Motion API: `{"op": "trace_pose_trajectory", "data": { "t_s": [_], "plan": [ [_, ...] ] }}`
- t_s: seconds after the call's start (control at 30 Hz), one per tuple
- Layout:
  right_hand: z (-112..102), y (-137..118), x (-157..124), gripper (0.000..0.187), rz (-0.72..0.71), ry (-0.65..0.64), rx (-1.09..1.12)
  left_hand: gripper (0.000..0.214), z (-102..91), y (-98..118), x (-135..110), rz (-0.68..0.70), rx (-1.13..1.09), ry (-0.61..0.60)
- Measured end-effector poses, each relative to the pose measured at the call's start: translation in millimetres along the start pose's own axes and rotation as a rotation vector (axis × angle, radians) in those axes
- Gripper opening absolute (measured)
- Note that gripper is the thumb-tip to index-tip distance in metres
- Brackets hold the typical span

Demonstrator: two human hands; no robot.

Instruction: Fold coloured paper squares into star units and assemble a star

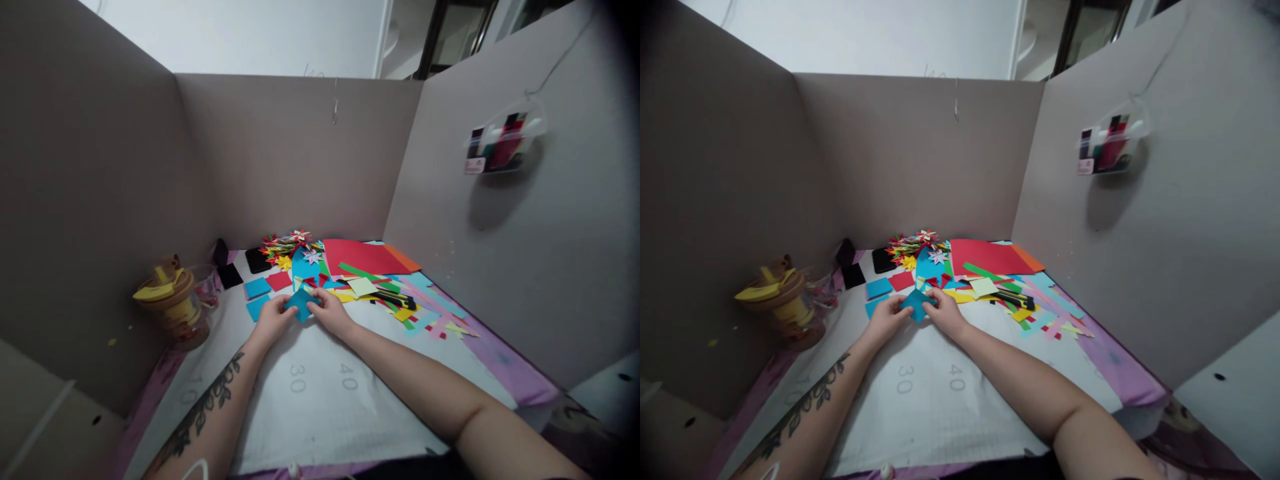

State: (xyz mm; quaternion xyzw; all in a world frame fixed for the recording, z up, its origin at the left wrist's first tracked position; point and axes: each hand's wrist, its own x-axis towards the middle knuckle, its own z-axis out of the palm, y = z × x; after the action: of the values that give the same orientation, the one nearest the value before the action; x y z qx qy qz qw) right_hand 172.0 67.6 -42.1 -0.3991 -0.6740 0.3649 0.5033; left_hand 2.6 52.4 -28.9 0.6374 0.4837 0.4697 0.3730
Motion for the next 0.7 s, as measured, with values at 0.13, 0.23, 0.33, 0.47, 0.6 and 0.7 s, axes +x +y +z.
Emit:
{"op": "trace_pose_trajectory", "data": {
  "t_s": [0.13,0.23,0.33,0.47,0.6,0.7],
  "plan": [
    [-0.6,1.0,2.1,0.010,0.061,-0.013,0.123,0.019,-2.8,0.9,-1.6,-0.036,0.068,0.092],
    [-2.1,1.6,4.8,0.012,0.086,0.004,0.142,0.022,-6.2,1.4,-0.7,-0.076,0.031,0.149],
    [-4.3,2.1,6.5,0.016,0.092,0.043,0.120,0.024,-5.3,4.2,-0.5,-0.089,-0.018,0.163],
    [-7.0,2.2,6.7,0.017,0.080,0.066,0.113,0.025,-2.8,7.9,-1.1,-0.093,-0.045,0.140],
    [-10.7,0.9,7.9,0.018,0.054,0.073,0.116,0.023,-5.5,4.3,0.4,-0.074,-0.012,0.141],
    [-15.8,-0.2,9.7,0.017,0.051,0.105,0.084,0.020,-10.4,-0.2,1.1,-0.025,0.119,0.192]
  ]
}}
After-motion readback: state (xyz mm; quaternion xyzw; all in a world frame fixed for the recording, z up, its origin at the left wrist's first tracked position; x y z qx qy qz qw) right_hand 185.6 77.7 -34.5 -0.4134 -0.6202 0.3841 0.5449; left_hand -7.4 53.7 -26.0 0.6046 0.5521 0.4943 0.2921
